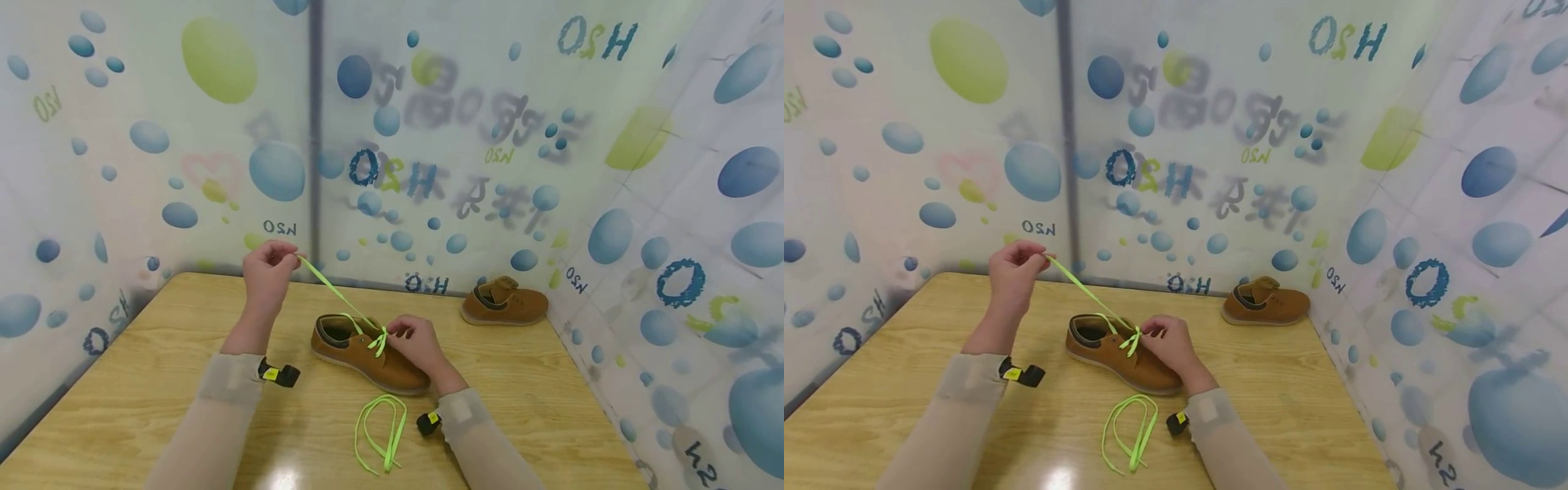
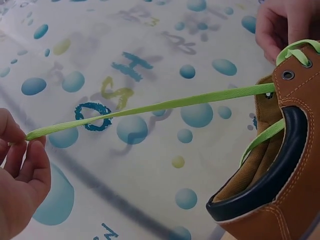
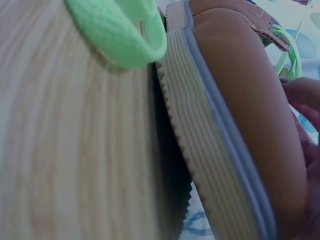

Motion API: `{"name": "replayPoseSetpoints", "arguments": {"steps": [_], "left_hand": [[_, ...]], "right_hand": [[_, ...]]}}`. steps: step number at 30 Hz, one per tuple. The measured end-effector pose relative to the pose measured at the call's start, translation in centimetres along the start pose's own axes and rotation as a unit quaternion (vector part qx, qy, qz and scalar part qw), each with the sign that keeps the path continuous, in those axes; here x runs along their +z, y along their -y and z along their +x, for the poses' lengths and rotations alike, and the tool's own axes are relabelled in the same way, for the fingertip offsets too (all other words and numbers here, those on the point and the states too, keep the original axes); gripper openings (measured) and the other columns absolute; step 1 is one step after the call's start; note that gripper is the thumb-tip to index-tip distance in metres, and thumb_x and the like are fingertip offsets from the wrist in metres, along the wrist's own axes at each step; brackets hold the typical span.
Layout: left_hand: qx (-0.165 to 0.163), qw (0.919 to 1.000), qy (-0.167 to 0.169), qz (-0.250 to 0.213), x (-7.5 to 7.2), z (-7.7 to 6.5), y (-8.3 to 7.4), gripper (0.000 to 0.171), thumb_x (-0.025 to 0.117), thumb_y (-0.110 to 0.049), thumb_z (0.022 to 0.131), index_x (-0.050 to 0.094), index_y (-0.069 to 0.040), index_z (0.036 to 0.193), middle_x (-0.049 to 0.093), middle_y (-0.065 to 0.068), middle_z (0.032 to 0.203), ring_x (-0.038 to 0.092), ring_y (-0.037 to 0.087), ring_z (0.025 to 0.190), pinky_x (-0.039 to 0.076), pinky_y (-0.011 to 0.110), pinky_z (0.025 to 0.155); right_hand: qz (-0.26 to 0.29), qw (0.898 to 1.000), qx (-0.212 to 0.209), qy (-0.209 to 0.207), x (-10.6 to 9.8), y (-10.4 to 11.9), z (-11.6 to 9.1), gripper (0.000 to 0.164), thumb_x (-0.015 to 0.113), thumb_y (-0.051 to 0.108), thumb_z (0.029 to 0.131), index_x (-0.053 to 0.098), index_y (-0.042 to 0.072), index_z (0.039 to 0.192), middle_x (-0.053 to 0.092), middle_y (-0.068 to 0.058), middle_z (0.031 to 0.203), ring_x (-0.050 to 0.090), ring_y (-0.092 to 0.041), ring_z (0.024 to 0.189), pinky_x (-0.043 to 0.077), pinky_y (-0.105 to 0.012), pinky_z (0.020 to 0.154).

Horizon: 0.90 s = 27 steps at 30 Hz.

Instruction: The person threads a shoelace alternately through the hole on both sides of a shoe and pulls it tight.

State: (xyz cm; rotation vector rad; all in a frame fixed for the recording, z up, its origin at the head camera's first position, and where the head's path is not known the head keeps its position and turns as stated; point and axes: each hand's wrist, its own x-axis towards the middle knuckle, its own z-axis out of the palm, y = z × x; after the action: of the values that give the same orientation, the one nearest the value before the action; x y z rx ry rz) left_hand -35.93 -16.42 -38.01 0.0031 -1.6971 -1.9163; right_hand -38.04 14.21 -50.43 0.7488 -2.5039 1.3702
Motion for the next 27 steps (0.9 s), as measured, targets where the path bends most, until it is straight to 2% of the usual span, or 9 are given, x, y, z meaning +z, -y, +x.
{"name": "replayPoseSetpoints", "arguments": {"steps": [5,13,20,24,27], "left_hand": [[-0.002,0.9999,-0.002,-0.011,-0.1,0.1,-0.1,0.028,0.059,0.008,0.092,0.072,-0.015,0.082,0.072,-0.006,0.077,0.072,0.007,0.075,0.061,0.018,0.072],[-0.003,0.9999,-0.004,-0.015,-0.3,0.4,0.1,0.028,0.061,0.008,0.093,0.073,-0.015,0.083,0.071,-0.005,0.081,0.073,0.007,0.076,0.060,0.017,0.072],[0.003,0.9997,-0.014,0.017,-0.3,0.5,0.7,0.019,0.063,0.007,0.092,0.074,-0.008,0.090,0.072,-0.009,0.079,0.070,0.011,0.075,0.058,0.016,0.070],[0.007,0.9993,-0.016,0.035,-0.3,0.5,1.1,0.012,0.062,0.005,0.092,0.072,0.000,0.095,0.068,-0.010,0.077,0.066,0.010,0.072,0.055,0.016,0.066],[0.010,0.9988,-0.018,0.043,-0.3,0.5,1.3,0.013,0.061,0.005,0.092,0.071,0.006,0.099,0.065,-0.010,0.076,0.063,0.008,0.070,0.052,0.015,0.063]], "right_hand": [[0.034,0.999,-0.029,0.004,0.0,0.2,-0.1,0.010,0.083,0.004,0.090,0.083,0.013,0.095,0.077,-0.005,0.092,0.062,-0.017,0.083,0.048,-0.027,0.074],[0.018,0.999,-0.041,-0.002,0.2,0.5,-0.1,0.018,0.078,-0.005,0.089,0.080,0.013,0.088,0.071,-0.004,0.088,0.059,-0.019,0.080,0.045,-0.025,0.071],[0.019,0.998,-0.054,-0.019,0.4,0.9,-0.3,0.027,0.065,-0.011,0.081,0.076,0.012,0.090,0.070,-0.005,0.088,0.058,-0.015,0.079,0.047,-0.027,0.070],[0.029,0.996,-0.066,-0.048,0.9,1.5,-0.4,0.023,0.065,-0.010,0.081,0.073,0.011,0.087,0.069,-0.008,0.085,0.056,-0.012,0.077,0.047,-0.025,0.067],[0.031,0.994,-0.084,-0.065,1.4,2.0,-0.4,0.019,0.065,-0.008,0.081,0.072,0.009,0.086,0.066,-0.010,0.083,0.053,-0.012,0.075,0.045,-0.024,0.065]]}}
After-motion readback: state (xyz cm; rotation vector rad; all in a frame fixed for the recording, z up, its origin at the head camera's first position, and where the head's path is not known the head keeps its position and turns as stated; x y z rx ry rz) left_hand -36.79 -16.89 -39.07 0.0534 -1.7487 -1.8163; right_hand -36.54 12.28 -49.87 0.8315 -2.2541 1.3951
